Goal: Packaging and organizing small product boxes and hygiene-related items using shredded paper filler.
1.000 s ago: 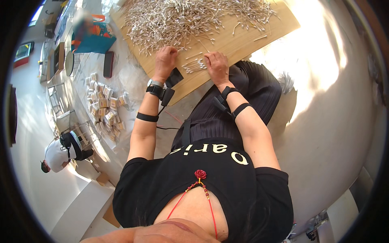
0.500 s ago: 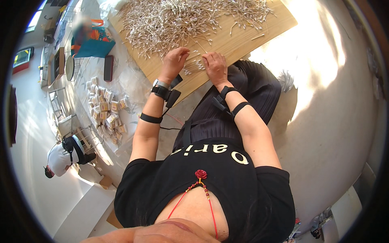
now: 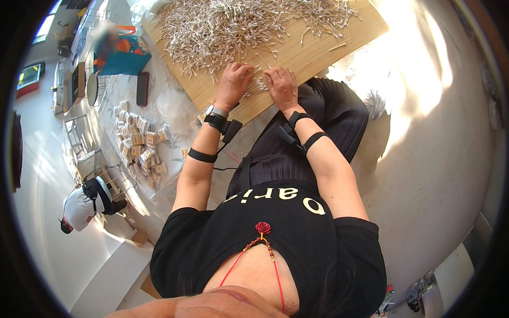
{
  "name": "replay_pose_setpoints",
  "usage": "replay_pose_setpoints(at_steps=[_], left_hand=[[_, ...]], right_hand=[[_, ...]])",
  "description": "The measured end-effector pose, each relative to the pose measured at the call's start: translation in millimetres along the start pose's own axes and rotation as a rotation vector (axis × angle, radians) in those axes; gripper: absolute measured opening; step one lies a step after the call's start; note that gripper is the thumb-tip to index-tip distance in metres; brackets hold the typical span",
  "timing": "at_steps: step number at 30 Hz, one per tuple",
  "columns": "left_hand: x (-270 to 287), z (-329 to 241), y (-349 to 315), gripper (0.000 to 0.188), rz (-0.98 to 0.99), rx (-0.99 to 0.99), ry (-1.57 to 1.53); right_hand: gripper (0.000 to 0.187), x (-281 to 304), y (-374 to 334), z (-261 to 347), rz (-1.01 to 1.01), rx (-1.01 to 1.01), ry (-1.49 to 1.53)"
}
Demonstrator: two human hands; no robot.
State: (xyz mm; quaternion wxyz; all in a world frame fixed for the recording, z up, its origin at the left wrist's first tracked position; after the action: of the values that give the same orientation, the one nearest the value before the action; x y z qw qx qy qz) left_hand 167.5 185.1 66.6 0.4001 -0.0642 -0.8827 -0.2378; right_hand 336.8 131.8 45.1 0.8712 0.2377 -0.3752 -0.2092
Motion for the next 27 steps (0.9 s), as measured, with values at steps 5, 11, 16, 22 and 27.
replay_pose_setpoints(at_steps=[5,11,16,22,27], left_hand=[[0.7,-1.2,-7.5,0.019,0.006,-0.029,-0.021],[14.8,2.3,-6.3,0.011,-0.178,0.096,0.015],[-2.2,-14.2,-2.5,0.009,-0.074,-0.034,0.14],[-14.1,-13.0,3.2,0.007,-0.009,-0.035,0.212],[-5.3,-15.9,10.5,0.005,-0.033,-0.07,0.216]], right_hand=[[0.009,-0.7,-0.8,-1.9,-0.012,0.0,0.002],[0.01,-2.3,-1.1,-2.3,-0.007,-0.016,0.002],[0.01,-1.9,-0.9,-2.7,-0.028,0.003,-0.006],[0.011,-1.4,-0.7,-1.6,-0.018,-0.002,-0.013],[0.01,0.2,-0.4,-0.8,-0.023,0.0,-0.009]])
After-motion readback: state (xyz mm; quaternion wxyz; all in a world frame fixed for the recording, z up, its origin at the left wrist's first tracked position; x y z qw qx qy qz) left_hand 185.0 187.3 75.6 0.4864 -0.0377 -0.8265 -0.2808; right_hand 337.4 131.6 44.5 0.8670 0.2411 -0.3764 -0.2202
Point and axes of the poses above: each hand's wrist, its own y-axis towards the middle knuckle, its own x-axis out of the back of the hand, z = x × y, the point moved 5 cm from there along y, towards the middle knuckle, and after that the axes turned 11 degrees about -z, right-handed, at the moved point
